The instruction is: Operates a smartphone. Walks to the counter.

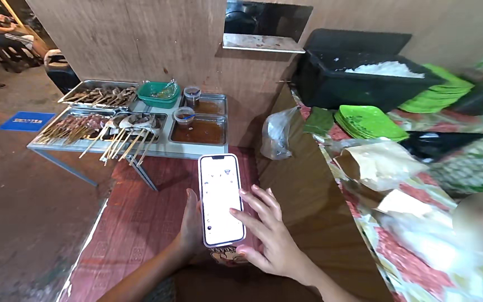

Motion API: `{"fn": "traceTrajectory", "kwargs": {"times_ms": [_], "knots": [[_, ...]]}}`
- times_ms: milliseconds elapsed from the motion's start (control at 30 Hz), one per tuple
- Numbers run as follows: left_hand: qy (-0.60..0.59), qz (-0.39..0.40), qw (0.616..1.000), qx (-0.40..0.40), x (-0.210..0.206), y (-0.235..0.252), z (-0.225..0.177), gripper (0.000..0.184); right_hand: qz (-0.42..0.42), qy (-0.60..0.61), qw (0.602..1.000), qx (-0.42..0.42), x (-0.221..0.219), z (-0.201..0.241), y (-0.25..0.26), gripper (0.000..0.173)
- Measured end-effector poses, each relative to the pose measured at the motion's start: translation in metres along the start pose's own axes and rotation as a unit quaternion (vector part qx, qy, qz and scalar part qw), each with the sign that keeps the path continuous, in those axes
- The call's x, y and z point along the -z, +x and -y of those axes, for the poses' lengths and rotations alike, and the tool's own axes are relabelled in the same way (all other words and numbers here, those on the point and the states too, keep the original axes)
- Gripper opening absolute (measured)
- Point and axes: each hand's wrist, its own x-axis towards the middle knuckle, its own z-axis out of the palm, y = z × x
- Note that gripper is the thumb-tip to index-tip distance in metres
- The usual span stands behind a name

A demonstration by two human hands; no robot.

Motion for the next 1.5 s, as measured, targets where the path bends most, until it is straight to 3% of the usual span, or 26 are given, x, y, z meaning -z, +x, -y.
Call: {"fn": "traceTrajectory", "kwargs": {"times_ms": [333,467,600,667,700,767,900,1000,1500], "knots": [[0.042,0.009,0.999,0.006,-0.004,-0.003,0.001,0.076,0.013,-0.061,0.998,-0.022,0.004,-0.013,0.030,0.059],[0.051,0.006,0.999,0.005,-0.003,-0.003,-0.003,0.077,-0.030,0.007,0.999,-0.017,0.008,-0.011,0.028,0.057],[0.059,-0.033,0.998,-0.009,-0.011,0.008,-0.023,0.079,-0.108,0.072,0.991,0.016,0.024,-0.019,0.032,0.034],[0.036,0.015,0.999,-0.032,-0.009,0.019,-0.036,0.081,-0.133,0.078,0.987,0.039,0.031,-0.021,0.035,0.016],[0.018,0.063,0.997,-0.041,-0.005,0.026,-0.042,0.085,-0.131,0.076,0.987,0.051,0.035,-0.020,0.036,0.016],[0.006,0.103,0.993,-0.055,-0.008,0.034,-0.052,0.091,-0.113,0.068,0.989,0.066,0.037,-0.015,0.036,0.024],[0.024,0.106,0.991,-0.078,-0.027,0.028,-0.062,0.091,-0.109,0.023,0.991,0.074,0.022,-0.004,0.034,0.045],[0.044,0.052,0.993,-0.098,-0.043,0.013,-0.062,0.074,-0.111,0.013,0.992,0.062,0.013,0.002,0.031,0.054],[0.011,0.128,0.986,-0.104,-0.034,-0.006,-0.051,0.073,-0.101,0.020,0.993,0.056,0.002,0.011,0.019,0.057]]}}
